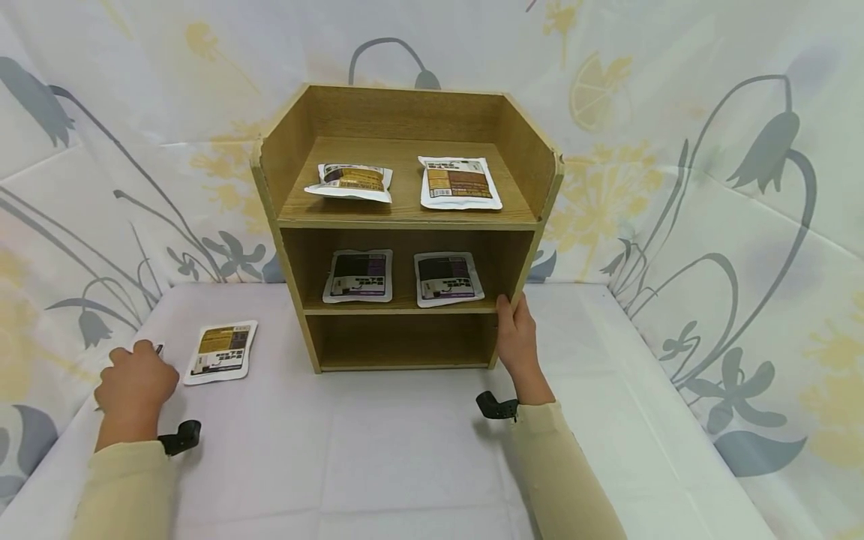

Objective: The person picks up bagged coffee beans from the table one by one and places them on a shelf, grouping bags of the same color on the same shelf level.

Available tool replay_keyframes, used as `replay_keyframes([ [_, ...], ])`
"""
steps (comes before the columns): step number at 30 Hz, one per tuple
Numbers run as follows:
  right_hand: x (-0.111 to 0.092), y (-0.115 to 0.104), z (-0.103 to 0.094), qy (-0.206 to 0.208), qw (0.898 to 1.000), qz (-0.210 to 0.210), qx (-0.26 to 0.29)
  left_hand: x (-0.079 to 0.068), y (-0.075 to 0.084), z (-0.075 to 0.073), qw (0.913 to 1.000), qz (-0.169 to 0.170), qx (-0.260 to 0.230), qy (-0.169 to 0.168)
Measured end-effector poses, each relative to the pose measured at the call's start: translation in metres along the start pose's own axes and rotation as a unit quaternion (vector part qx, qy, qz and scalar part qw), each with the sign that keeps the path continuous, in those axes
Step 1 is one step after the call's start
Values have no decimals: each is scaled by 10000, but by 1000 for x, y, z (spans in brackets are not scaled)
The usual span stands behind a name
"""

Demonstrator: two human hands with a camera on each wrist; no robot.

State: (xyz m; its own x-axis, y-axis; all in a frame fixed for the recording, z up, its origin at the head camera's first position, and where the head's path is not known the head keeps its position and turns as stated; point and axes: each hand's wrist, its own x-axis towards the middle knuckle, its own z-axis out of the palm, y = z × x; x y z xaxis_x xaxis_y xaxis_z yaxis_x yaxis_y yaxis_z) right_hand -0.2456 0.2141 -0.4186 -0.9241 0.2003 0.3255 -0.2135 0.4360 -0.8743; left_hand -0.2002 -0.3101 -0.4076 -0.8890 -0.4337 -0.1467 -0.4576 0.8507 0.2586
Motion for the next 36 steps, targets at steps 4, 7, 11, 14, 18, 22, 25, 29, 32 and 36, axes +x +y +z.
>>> replay_keyframes([
  [4, 0, 0, 0, -12, 10000, 32, -4, -1, -3, -6, 10000, 22, 38, 58],
  [7, 0, 0, -1, -60, 10000, 59, -9, -1, -6, -9, 9999, 83, 59, 127],
  [11, 0, 0, 0, -71, 10000, 58, -6, -3, -9, -15, 9995, 147, 95, 263],
  [14, 0, 0, 0, -51, 10000, 34, -3, -4, -12, -20, 9993, 159, 107, 327],
  [18, 1, 1, 0, -46, 10000, 11, -23, -5, -16, -25, 9991, 119, 169, 357],
  [22, 1, 1, 0, -47, 10000, 32, -40, -5, -18, -31, 9992, 58, 259, 300],
  [25, 0, 0, 0, -46, 10000, 65, -51, -7, -18, -35, 9991, 81, 252, 323],
  [29, 0, -1, 0, -62, 9999, 85, -53, -12, -16, -40, 9988, 198, 167, 410],
  [32, 0, -1, -1, -49, 10000, 62, -32, -15, -13, -44, 9984, 306, 104, 456],
  [36, 0, -1, 0, -8, 10000, 28, -20, -18, -6, -48, 9985, 343, 108, 420],
])
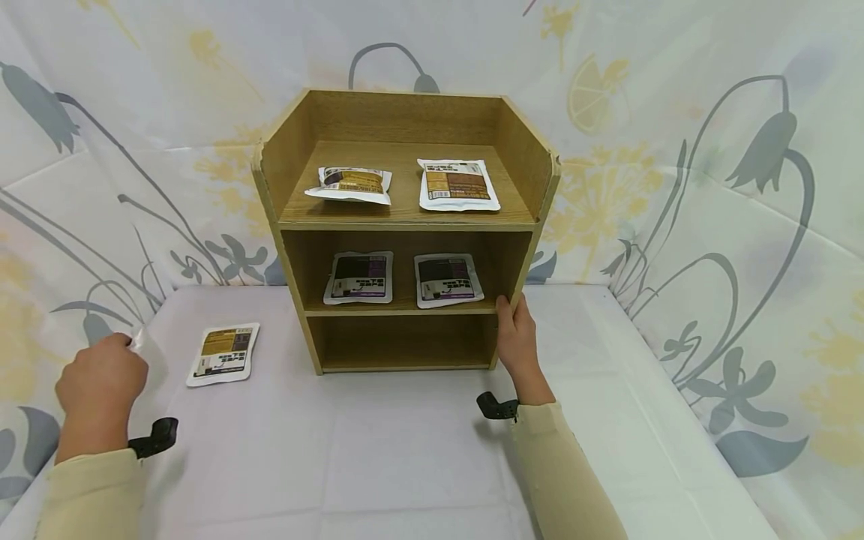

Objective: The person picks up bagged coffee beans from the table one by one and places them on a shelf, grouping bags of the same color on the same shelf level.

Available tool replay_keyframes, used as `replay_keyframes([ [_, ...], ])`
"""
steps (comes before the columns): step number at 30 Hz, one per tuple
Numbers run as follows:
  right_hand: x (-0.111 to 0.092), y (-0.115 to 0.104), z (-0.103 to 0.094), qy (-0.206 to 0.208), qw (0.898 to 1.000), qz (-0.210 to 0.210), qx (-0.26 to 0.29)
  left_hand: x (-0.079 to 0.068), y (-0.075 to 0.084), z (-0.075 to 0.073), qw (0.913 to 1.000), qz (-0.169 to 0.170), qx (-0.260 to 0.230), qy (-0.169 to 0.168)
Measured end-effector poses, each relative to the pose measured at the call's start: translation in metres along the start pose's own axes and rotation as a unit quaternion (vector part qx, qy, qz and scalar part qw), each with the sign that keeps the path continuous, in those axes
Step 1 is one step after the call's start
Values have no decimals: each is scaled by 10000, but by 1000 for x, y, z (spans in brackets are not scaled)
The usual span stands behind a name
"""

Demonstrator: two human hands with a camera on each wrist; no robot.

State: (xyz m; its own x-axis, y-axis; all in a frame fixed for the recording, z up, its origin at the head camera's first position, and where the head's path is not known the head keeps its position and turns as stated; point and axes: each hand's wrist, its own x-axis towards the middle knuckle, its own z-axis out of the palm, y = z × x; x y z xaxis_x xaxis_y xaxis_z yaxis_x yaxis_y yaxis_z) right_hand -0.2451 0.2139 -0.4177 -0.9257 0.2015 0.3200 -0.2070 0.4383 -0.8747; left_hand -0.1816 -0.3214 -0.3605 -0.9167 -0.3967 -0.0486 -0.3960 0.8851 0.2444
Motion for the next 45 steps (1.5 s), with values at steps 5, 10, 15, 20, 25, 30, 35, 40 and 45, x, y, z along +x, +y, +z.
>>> replay_keyframes([
  [5, 0, 1, 0, -26, 10000, 12, 2, -1, 8, -1, 9999, 79, -41, -133],
  [10, 0, 1, 0, -4, 10000, -12, 14, -1, 13, 0, 9991, 354, -97, -227],
  [15, 0, 0, -1, -30, 10000, -13, 18, -3, 17, -1, 9982, 543, -130, -225],
  [20, 1, -1, -1, -35, 10000, -22, 10, -8, 21, -8, 9979, 617, -92, -180],
  [25, 0, -1, -1, -10, 10000, -41, 5, -13, 25, -13, 9972, 741, -58, -46],
  [30, 0, 0, -1, -34, 10000, -15, 20, -17, 30, -16, 9950, 992, -100, -34],
  [35, 0, 0, 0, -48, 10000, 28, 18, -21, 38, -18, 9915, 1275, -226, -124],
  [40, 0, -1, -1, -57, 10000, -24, 57, -26, 46, -17, 9891, 1398, -348, -304],
  [45, 0, -1, -1, -66, 10000, 6, 69, -29, 51, -14, 9860, 1592, -356, -355],
])
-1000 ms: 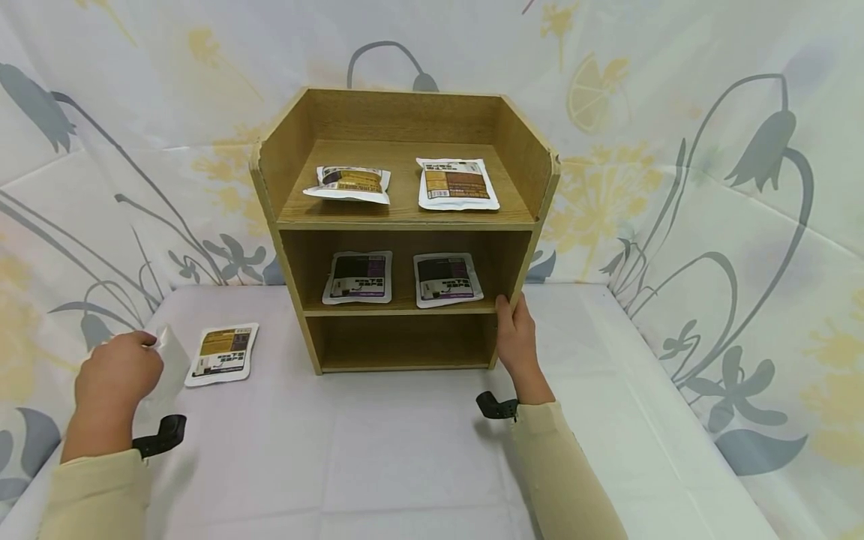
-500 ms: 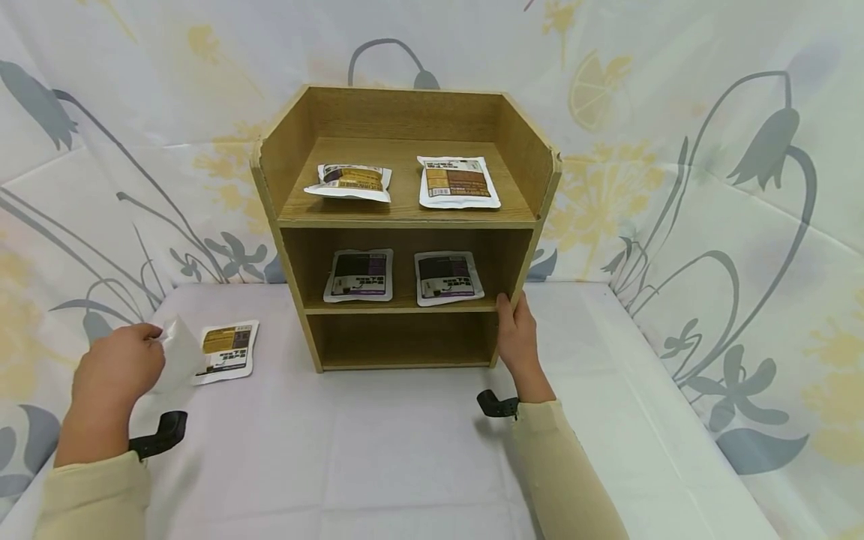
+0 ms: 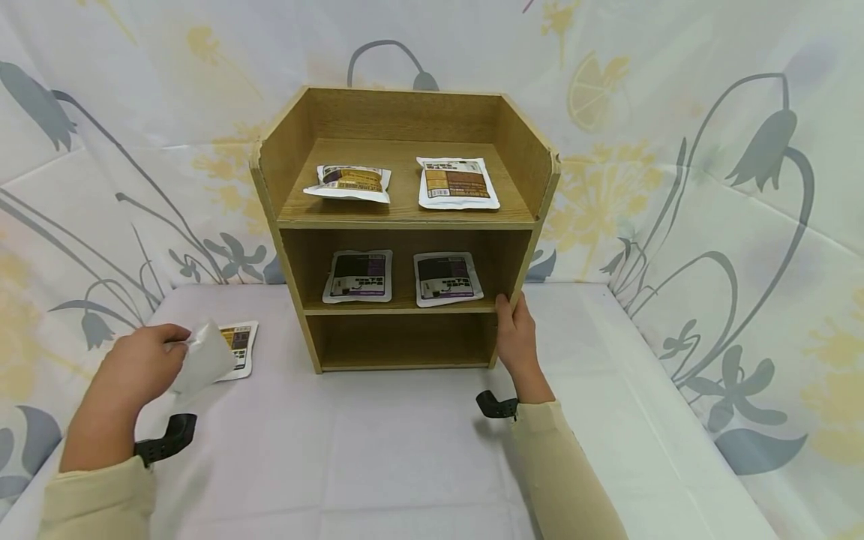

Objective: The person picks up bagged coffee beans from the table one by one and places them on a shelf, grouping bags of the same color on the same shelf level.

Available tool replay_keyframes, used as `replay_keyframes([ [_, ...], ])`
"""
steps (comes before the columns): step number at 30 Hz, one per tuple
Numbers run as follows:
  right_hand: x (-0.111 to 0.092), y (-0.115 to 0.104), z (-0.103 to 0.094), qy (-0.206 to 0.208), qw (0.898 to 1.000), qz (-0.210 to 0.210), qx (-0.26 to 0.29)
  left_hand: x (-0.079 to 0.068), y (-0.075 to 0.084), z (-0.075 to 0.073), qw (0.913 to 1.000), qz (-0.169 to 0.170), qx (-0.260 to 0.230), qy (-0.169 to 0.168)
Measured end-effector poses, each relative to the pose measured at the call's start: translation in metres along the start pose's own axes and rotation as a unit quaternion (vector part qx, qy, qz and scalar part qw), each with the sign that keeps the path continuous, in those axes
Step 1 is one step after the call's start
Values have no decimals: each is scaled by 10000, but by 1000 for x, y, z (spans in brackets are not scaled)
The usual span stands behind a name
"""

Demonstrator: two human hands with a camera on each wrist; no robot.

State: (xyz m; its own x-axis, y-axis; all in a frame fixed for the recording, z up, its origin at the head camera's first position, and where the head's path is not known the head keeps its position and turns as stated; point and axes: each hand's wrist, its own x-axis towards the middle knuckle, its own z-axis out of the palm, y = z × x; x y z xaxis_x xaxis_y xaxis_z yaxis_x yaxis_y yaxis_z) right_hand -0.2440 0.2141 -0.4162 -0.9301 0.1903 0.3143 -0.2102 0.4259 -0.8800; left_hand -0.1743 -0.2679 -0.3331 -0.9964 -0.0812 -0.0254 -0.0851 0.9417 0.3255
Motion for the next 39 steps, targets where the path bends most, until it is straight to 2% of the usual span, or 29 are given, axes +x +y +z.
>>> replay_keyframes([
  [13, 0, 0, 0, 30, 10000, 14, -38, -2, 10, 7, 9958, 896, -37, 194],
  [21, 1, 2, 1, 58, 10000, 13, -36, -4, 25, 11, 9947, 1010, -193, -64],
  [28, 1, 2, 1, 17, 10000, -13, -23, -4, 34, 16, 9906, 1361, -149, -54],
  [39, 0, 1, 0, 16, 10000, -9, 10, -8, 53, 19, 9846, 1726, -153, -248],
])
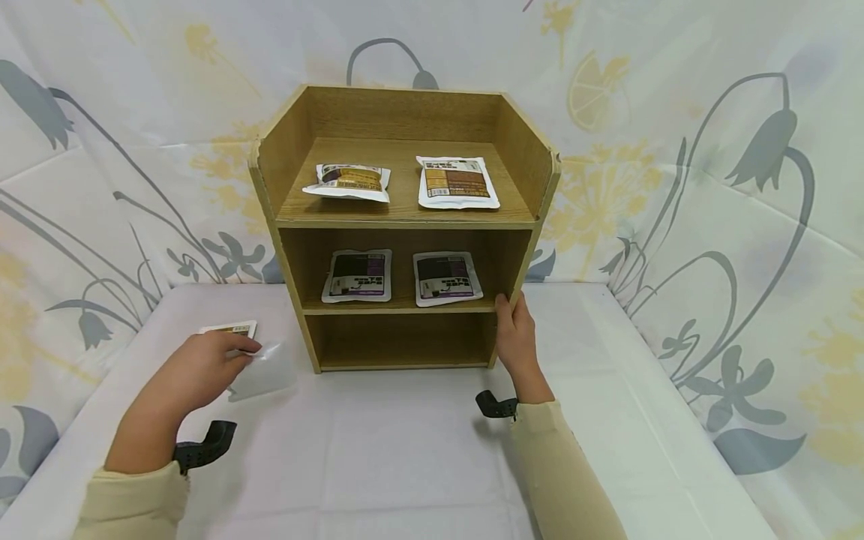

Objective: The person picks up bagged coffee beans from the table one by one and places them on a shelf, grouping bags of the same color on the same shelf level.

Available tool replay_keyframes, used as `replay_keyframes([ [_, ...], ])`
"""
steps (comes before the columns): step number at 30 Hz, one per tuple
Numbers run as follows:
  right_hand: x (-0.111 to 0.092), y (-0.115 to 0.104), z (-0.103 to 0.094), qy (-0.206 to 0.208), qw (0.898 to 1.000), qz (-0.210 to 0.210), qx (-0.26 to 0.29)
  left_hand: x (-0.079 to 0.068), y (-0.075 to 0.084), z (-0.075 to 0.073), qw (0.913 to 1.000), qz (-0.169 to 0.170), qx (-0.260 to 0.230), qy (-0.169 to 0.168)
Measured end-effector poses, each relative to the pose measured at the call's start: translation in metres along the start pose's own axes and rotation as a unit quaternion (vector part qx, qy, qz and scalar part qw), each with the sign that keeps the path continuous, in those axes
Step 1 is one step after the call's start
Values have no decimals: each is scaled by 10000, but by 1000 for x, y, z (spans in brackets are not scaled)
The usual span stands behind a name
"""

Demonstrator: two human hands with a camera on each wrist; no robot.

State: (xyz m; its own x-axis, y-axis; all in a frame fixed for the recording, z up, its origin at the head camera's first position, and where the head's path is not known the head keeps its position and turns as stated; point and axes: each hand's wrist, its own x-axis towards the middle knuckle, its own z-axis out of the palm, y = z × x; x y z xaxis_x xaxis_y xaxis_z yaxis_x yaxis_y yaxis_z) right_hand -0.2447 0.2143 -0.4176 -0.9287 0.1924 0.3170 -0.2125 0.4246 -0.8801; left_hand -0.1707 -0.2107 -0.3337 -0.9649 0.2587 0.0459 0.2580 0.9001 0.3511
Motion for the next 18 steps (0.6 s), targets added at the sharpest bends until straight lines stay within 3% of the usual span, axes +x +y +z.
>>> replay_keyframes([
  [4, 0, -1, 0, 17, 10000, -35, -18, 1, 9, 3, 9997, 226, 16, -39],
  [11, 0, -1, 0, 24, 10000, 32, 36, 4, 22, 8, 9995, 236, 13, -207],
  [18, 0, -2, -1, 2, 10000, -16, 47, 10, 28, 18, 9987, 480, -12, -183],
])
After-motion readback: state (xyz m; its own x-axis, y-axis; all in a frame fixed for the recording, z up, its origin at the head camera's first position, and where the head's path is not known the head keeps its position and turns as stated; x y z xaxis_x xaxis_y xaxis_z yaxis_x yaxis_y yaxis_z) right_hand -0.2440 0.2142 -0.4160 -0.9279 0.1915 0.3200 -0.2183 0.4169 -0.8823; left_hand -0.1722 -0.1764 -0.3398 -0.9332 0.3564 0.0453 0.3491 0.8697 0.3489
